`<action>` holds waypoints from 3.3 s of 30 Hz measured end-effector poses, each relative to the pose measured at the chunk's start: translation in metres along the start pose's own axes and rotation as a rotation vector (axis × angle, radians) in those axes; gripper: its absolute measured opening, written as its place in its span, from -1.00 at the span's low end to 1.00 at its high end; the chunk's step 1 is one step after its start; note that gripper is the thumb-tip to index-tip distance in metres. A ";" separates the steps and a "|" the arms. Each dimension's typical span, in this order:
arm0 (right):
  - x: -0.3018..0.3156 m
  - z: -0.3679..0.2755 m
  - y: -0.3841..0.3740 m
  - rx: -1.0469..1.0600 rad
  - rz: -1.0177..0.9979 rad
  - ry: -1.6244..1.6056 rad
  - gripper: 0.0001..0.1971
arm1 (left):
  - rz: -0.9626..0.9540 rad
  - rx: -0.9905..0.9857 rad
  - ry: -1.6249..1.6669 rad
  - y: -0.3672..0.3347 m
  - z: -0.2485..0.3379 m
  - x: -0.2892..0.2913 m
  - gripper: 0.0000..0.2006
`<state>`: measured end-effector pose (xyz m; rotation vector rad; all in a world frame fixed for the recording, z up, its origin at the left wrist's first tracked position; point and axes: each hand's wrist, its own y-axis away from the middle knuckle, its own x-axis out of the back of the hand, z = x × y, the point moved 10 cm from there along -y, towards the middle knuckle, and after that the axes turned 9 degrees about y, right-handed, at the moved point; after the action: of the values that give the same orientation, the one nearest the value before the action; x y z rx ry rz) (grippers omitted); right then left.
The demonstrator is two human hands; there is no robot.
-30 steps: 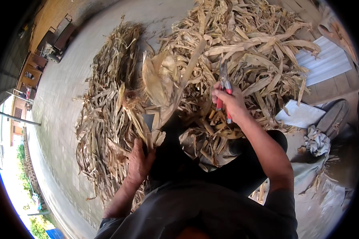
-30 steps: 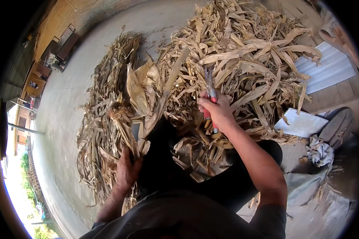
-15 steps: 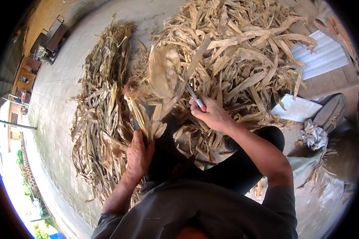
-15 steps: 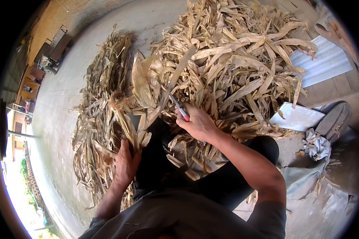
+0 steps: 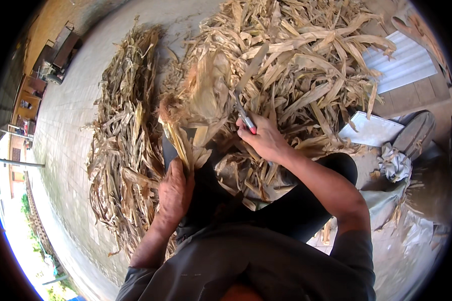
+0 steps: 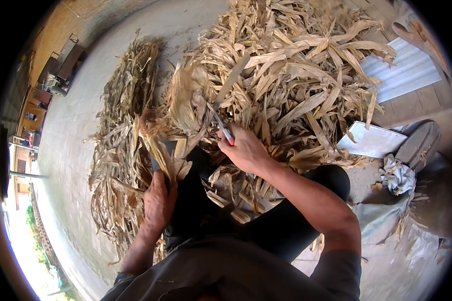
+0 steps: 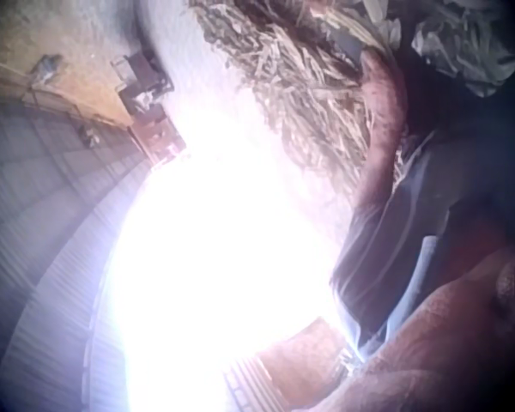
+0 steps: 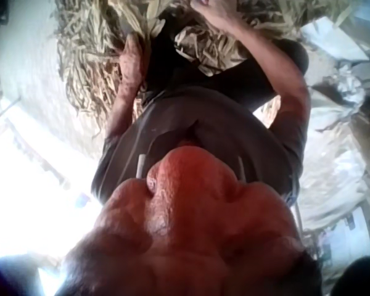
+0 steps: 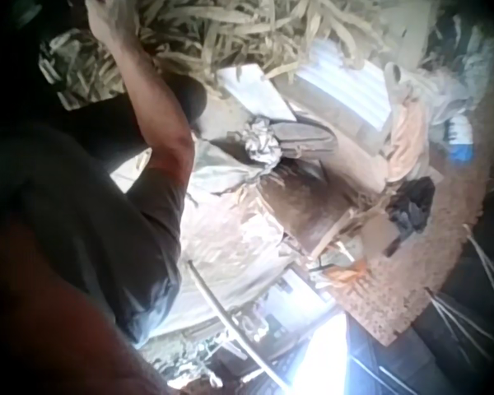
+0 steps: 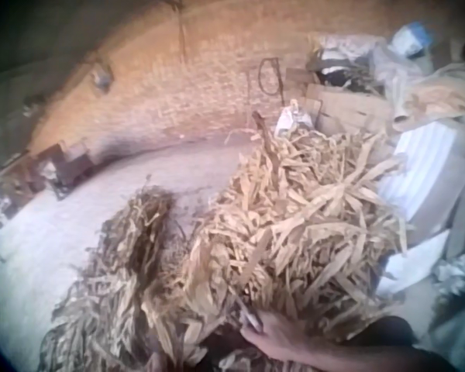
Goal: The person uses a pair of shears to trim and process dried corn husks by cutting away thick stems and fibrous material.
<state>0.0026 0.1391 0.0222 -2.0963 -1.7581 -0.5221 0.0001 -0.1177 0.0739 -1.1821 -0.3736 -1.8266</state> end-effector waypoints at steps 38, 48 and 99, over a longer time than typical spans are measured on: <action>0.033 0.079 -0.021 -0.445 0.463 -1.036 -0.86 | 0.197 -0.230 0.109 -0.005 0.058 0.050 -0.40; 0.044 0.085 -0.026 -0.424 0.440 -1.041 -0.87 | -0.089 0.128 0.003 0.041 -0.014 0.016 -0.47; -0.009 0.005 0.004 -0.128 -0.202 -0.154 -0.75 | 0.062 0.125 0.000 0.006 -0.024 0.014 -0.70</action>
<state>0.0051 0.1332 0.0137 -2.1048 -2.0902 -0.5544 -0.0101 -0.1442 0.0727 -1.0959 -0.4406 -1.7245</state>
